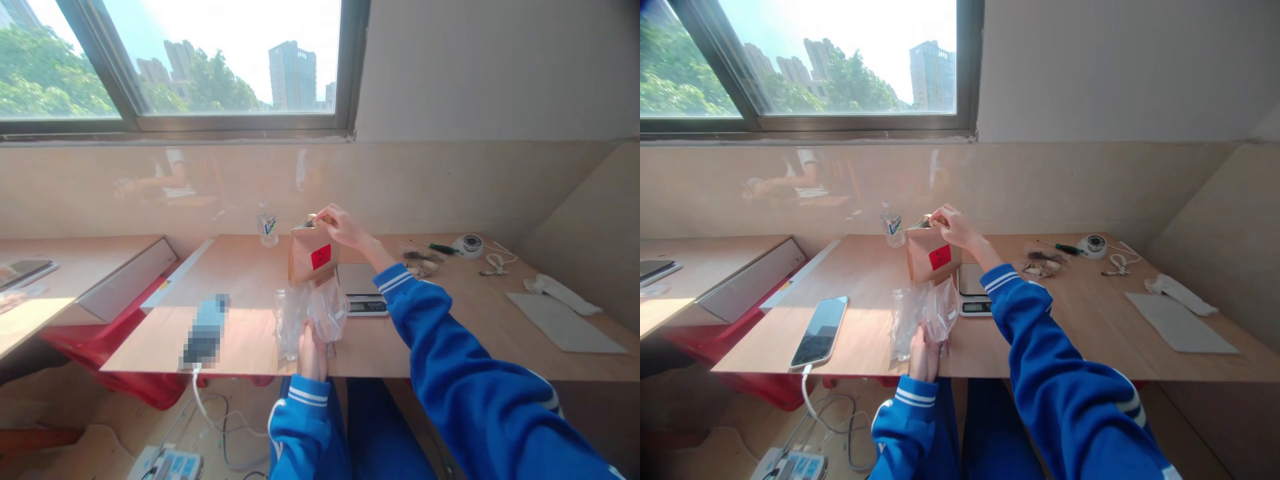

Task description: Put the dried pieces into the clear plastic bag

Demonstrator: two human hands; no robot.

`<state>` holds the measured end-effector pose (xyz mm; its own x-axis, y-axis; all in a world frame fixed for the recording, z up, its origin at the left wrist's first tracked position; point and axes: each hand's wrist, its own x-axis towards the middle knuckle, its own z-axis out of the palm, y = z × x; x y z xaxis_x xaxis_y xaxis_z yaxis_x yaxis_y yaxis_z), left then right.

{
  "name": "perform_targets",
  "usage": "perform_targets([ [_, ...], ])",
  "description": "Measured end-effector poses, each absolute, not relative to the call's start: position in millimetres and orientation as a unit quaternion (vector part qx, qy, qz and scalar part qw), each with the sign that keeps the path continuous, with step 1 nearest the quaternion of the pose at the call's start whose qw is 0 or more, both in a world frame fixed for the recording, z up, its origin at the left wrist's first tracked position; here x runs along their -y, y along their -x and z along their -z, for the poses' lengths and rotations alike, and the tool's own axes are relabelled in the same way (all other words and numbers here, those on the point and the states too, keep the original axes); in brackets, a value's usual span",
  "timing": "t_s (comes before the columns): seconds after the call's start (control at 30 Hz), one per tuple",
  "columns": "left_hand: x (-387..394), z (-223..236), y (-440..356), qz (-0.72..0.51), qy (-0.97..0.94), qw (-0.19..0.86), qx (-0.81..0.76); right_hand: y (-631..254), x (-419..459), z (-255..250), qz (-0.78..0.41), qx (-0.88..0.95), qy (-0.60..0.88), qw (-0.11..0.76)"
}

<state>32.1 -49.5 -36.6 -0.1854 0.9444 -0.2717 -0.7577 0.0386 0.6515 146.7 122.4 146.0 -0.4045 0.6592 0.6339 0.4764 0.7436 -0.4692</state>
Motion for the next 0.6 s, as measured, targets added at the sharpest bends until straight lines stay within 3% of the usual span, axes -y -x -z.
perform_targets([
  [0.13,49.9,35.7,-31.7,-0.681,-0.121,0.630,-0.353,-145.2,-131.7,-148.1,-0.115,0.819,0.361,0.430],
  [0.3,50.9,31.6,-30.9,-0.675,-0.118,0.638,-0.351,-138.3,-133.4,-137.1,-0.038,0.794,0.403,0.454],
  [0.6,51.1,30.8,-32.9,-0.687,-0.135,0.617,-0.359,-139.3,-107.5,-129.7,-0.044,0.824,0.434,0.361],
])
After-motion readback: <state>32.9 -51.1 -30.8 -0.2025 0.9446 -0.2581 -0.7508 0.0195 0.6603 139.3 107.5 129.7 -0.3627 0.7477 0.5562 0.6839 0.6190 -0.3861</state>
